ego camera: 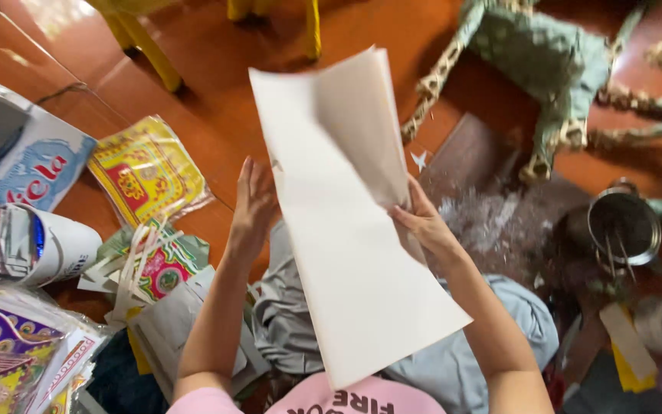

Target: Cutting paper and applying it to a bamboo-frame giraffe model.

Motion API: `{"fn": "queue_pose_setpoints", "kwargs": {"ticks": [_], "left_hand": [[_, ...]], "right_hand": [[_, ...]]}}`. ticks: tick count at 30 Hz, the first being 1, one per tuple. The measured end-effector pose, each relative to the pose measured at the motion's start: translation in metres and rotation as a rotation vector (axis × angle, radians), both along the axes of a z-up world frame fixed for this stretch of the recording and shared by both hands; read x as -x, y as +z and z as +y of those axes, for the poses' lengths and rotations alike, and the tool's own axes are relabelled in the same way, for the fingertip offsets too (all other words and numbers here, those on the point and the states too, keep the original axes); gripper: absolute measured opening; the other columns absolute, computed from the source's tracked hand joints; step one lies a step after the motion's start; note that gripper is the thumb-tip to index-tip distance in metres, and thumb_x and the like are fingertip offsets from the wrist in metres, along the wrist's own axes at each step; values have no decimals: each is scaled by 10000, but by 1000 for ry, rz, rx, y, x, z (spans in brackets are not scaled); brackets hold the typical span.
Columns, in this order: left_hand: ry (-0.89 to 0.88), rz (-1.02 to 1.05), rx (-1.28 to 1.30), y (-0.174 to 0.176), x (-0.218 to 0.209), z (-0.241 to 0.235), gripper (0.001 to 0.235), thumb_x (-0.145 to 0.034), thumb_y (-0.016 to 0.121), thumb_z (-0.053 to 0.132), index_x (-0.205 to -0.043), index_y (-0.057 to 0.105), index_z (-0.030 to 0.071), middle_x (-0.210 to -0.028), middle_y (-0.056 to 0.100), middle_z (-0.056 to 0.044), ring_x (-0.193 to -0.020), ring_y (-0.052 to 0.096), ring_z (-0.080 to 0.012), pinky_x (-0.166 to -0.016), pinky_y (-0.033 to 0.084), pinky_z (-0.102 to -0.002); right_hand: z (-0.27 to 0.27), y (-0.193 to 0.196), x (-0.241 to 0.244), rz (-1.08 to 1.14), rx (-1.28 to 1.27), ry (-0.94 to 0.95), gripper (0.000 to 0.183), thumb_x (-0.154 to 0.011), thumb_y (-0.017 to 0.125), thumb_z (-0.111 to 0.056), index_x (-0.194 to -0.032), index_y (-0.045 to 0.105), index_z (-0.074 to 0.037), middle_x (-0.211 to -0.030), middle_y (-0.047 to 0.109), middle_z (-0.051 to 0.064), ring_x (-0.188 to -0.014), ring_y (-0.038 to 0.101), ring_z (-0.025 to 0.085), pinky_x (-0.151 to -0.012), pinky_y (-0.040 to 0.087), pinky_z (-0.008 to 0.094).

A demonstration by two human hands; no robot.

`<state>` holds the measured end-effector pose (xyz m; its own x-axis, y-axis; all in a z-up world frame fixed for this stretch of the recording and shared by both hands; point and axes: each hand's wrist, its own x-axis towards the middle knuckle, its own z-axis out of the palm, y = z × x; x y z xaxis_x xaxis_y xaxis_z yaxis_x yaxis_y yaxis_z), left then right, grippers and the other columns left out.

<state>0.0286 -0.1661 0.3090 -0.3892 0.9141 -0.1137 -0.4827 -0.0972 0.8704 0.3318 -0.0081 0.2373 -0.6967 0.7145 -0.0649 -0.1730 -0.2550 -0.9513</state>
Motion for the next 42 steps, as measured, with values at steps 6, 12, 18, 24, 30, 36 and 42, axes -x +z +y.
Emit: {"fn": "queue_pose_setpoints", "kwargs": {"ticks": [6, 12, 18, 24, 30, 36, 42], "left_hand": [[-200, 81, -357, 29, 28, 47, 734, -943, 606, 485, -1565, 307, 234, -1636, 354, -140, -1478, 464, -338, -1226, 378, -519], [-458, 186, -742, 44, 50, 90, 888, -1035, 434, 739, -1662, 341, 117, -1608, 516, -201, -1507, 514, -343, -1317, 355, -498], [-637, 380, -573, -27, 85, 55, 1153, -844, 900, 410, -1664, 153, 97, -1742, 159, -175, -1634, 117, -316, -1327, 116, -466], [-463, 992, 3, -30, 15, 53, 1342, -582, 960, 246, -1607, 105, 111, -1680, 59, -183, -1562, 52, -327, -1249, 145, -436], [-176, 1026, -161, -60, 2, 88, 1087, -694, 867, 141, -1603, 276, 69, -1685, 227, -180, -1560, 205, -327, -1250, 228, -452], [85, 575, -36, -98, 66, 102, 285, -980, 700, 107, -1253, 680, 29, -1148, 732, 13, -1074, 652, -100, -929, 547, -295], [-65, 540, -101, -136, 98, 94, 100, -958, 758, 88, -1023, 772, 14, -937, 675, 88, -933, 618, -35, -832, 535, -254]], "right_hand": [[58, 43, 33, 8, -573, -69, 580, -1053, 561, 48, -1589, 390, -93, -1420, 573, 33, -1326, 525, 111, -1120, 441, 282], [145, -40, 51, -19, -540, -212, 191, -1151, 615, -46, -1303, 624, 69, -1030, 612, 103, -983, 524, 186, -887, 424, 332], [115, 85, 89, 549, 139, 89, 586, -1024, 541, -330, -1468, 433, 36, -1456, 543, 237, -1353, 527, 386, -1122, 446, 505], [113, 71, 89, 361, 109, 62, 580, -1023, 579, -293, -1503, 412, -14, -1522, 463, 176, -1394, 467, 335, -1121, 419, 503], [133, -7, 97, 289, -29, -95, 421, -1037, 645, -186, -1400, 535, -4, -1349, 579, 131, -1226, 555, 263, -1027, 466, 441], [150, -46, 121, 235, -175, -224, 265, -1051, 712, -81, -1297, 660, 3, -1177, 695, 84, -1058, 643, 189, -933, 512, 377], [124, -19, 116, -60, -235, 18, 377, -849, 741, -11, -1217, 664, -43, -1127, 746, 21, -1022, 696, 123, -921, 574, 317]]}}
